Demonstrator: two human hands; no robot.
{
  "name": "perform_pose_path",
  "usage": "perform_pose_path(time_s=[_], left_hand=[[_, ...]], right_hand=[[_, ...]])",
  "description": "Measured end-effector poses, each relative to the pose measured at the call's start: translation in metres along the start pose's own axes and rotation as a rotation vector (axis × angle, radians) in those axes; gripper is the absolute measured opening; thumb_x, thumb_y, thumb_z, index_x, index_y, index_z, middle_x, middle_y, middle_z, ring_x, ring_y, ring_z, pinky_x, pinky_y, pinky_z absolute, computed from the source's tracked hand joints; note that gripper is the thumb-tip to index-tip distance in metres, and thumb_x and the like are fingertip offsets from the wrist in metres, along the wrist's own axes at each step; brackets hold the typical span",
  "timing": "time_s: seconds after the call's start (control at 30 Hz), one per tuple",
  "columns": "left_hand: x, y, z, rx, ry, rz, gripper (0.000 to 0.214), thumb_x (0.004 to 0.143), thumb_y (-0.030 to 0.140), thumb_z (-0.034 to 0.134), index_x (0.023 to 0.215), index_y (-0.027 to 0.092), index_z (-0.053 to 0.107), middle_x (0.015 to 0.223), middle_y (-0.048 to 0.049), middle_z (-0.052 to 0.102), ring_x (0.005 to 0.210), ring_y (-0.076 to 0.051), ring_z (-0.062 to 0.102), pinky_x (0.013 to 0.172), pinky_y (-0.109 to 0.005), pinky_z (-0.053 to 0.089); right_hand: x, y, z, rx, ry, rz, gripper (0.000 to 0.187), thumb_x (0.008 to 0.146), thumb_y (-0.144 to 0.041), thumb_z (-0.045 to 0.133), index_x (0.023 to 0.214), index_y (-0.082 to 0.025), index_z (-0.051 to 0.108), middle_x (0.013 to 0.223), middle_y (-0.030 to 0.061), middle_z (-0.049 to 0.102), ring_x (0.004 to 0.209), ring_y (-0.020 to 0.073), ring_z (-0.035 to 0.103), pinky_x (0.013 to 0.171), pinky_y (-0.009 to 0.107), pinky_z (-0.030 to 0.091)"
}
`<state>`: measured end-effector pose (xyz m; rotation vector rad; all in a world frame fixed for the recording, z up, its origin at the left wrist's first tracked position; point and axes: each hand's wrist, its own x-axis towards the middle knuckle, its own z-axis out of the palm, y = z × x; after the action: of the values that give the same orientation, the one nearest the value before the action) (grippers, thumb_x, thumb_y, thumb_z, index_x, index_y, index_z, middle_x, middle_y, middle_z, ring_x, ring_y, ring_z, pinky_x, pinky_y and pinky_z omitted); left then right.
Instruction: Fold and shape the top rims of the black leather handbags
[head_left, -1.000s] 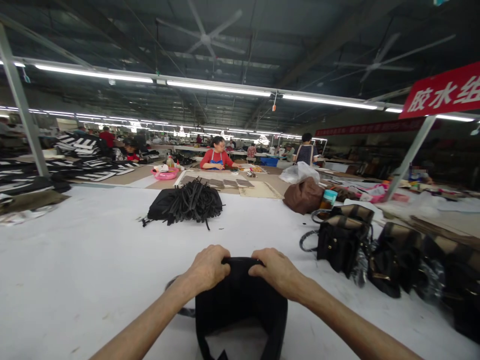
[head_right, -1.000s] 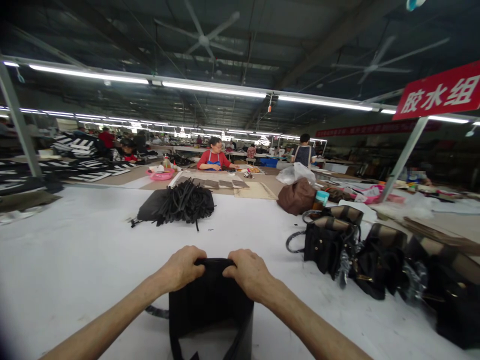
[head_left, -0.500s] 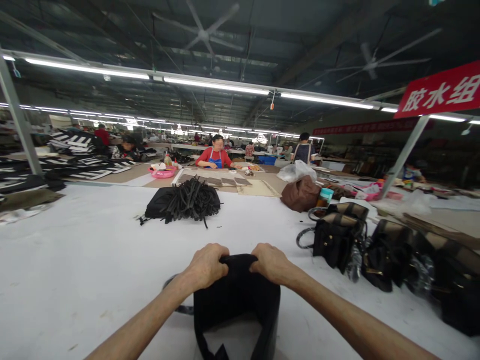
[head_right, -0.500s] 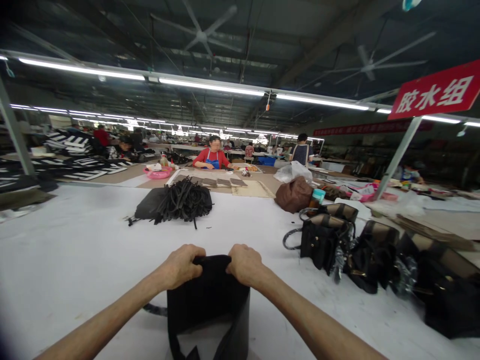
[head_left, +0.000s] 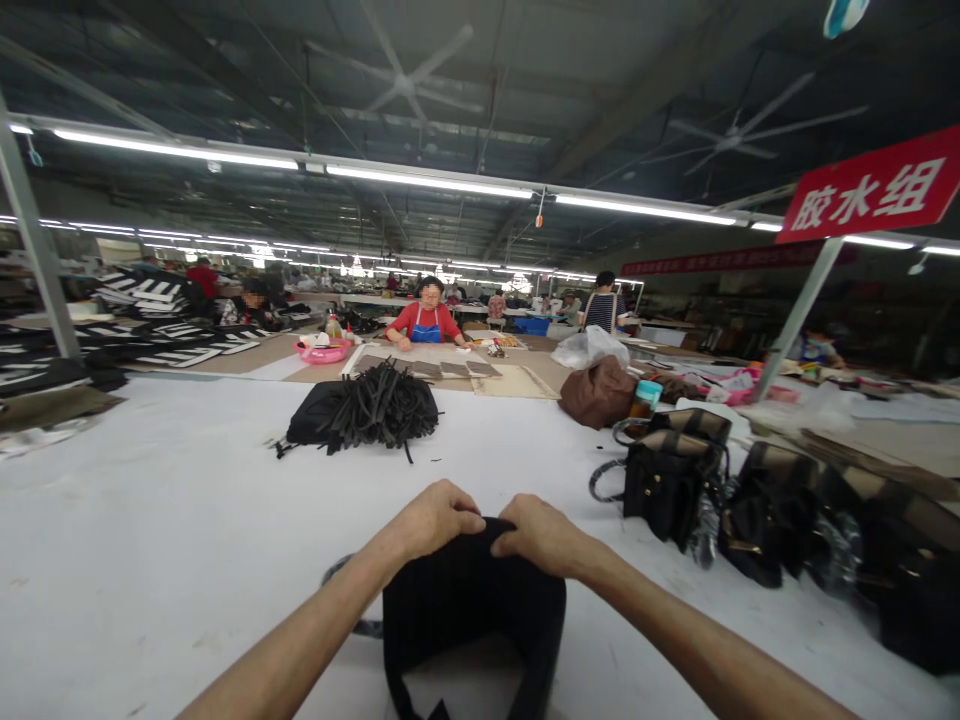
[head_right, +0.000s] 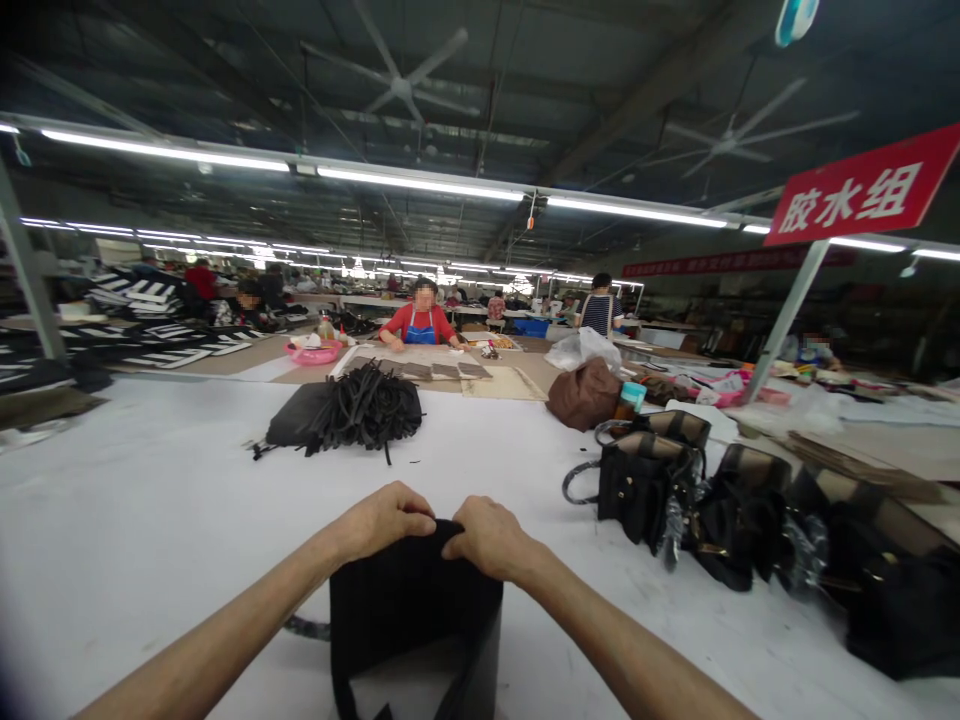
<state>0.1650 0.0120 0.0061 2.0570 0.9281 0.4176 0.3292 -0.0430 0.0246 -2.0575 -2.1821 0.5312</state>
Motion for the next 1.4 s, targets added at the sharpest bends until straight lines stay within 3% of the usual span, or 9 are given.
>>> perform_pose_path(time_s=[0.13, 0.23, 0.43, 0.67, 0.97, 1.17, 1.27, 1.4], left_hand=[[0.006, -0.006, -0.006, -0.011, -0.04, 0.021, 0.026, 0.065, 0.033, 0.051, 0.072, 0.013, 0.066, 0.052, 0.0043, 0.041, 0.049, -0.008, 0.031, 0.047, -0.022, 0.023], [0.01, -0.01, -0.008, -0.029, -0.057, 0.015, 0.027, 0.066, 0.035, 0.052, 0.075, 0.014, 0.066, 0.054, 0.0041, 0.043, 0.05, -0.009, 0.032, 0.048, -0.022, 0.025], [0.011, -0.011, -0.012, -0.062, -0.1, -0.033, 0.026, 0.065, 0.036, 0.054, 0.071, 0.014, 0.064, 0.053, 0.0046, 0.043, 0.049, -0.008, 0.032, 0.047, -0.022, 0.023], [0.011, -0.009, -0.014, -0.059, -0.156, -0.01, 0.025, 0.066, 0.039, 0.053, 0.069, 0.015, 0.061, 0.052, 0.0053, 0.04, 0.048, -0.008, 0.032, 0.046, -0.022, 0.022], [0.013, -0.006, -0.015, 0.028, -0.137, -0.015, 0.027, 0.069, 0.041, 0.044, 0.055, 0.017, 0.046, 0.05, 0.0059, 0.03, 0.046, -0.008, 0.026, 0.045, -0.023, 0.021], [0.015, 0.009, -0.011, 0.1, -0.08, -0.222, 0.02, 0.06, 0.036, 0.047, 0.051, 0.018, 0.044, 0.046, 0.0052, 0.032, 0.043, -0.009, 0.028, 0.041, -0.024, 0.018], [0.016, 0.012, -0.008, 0.103, -0.073, -0.301, 0.017, 0.057, 0.033, 0.047, 0.051, 0.017, 0.045, 0.046, 0.0046, 0.035, 0.042, -0.009, 0.029, 0.04, -0.024, 0.017], [0.012, 0.007, -0.005, 0.067, -0.056, -0.143, 0.018, 0.06, 0.032, 0.042, 0.049, 0.018, 0.037, 0.046, 0.0053, 0.028, 0.043, -0.008, 0.025, 0.039, -0.023, 0.016]], right_hand=[[0.008, 0.017, 0.003, 0.399, -0.117, -0.137, 0.017, 0.064, -0.034, 0.058, 0.068, -0.017, 0.057, 0.053, -0.0068, 0.042, 0.047, 0.0064, 0.034, 0.042, 0.019, 0.025], [0.013, 0.024, 0.007, 0.529, -0.077, -0.171, 0.027, 0.073, -0.039, 0.047, 0.057, -0.017, 0.043, 0.051, -0.0063, 0.031, 0.047, 0.0062, 0.027, 0.041, 0.019, 0.02], [0.017, 0.024, 0.007, 0.564, -0.056, -0.102, 0.039, 0.078, -0.049, 0.037, 0.056, -0.019, 0.029, 0.051, -0.0057, 0.025, 0.046, 0.0064, 0.022, 0.039, 0.021, 0.016], [0.02, 0.02, 0.005, 0.582, -0.072, -0.027, 0.039, 0.076, -0.05, 0.04, 0.054, -0.019, 0.03, 0.049, -0.0061, 0.024, 0.043, 0.0061, 0.02, 0.037, 0.021, 0.014], [0.027, 0.021, 0.007, 0.538, -0.076, 0.095, 0.037, 0.073, -0.05, 0.042, 0.053, -0.018, 0.039, 0.046, -0.0052, 0.031, 0.041, 0.0065, 0.025, 0.037, 0.021, 0.017], [0.015, 0.013, 0.001, 0.58, -0.096, 0.138, 0.037, 0.069, -0.048, 0.048, 0.05, -0.019, 0.037, 0.044, -0.0058, 0.03, 0.041, 0.0066, 0.024, 0.038, 0.022, 0.017], [0.009, 0.012, 0.003, 0.624, -0.109, 0.11, 0.037, 0.071, -0.047, 0.046, 0.05, -0.019, 0.036, 0.044, -0.006, 0.028, 0.041, 0.0063, 0.023, 0.038, 0.022, 0.015], [0.005, 0.014, 0.01, 0.679, -0.049, -0.032, 0.035, 0.075, -0.044, 0.04, 0.052, -0.018, 0.036, 0.047, -0.0064, 0.026, 0.043, 0.0065, 0.022, 0.038, 0.021, 0.016]])
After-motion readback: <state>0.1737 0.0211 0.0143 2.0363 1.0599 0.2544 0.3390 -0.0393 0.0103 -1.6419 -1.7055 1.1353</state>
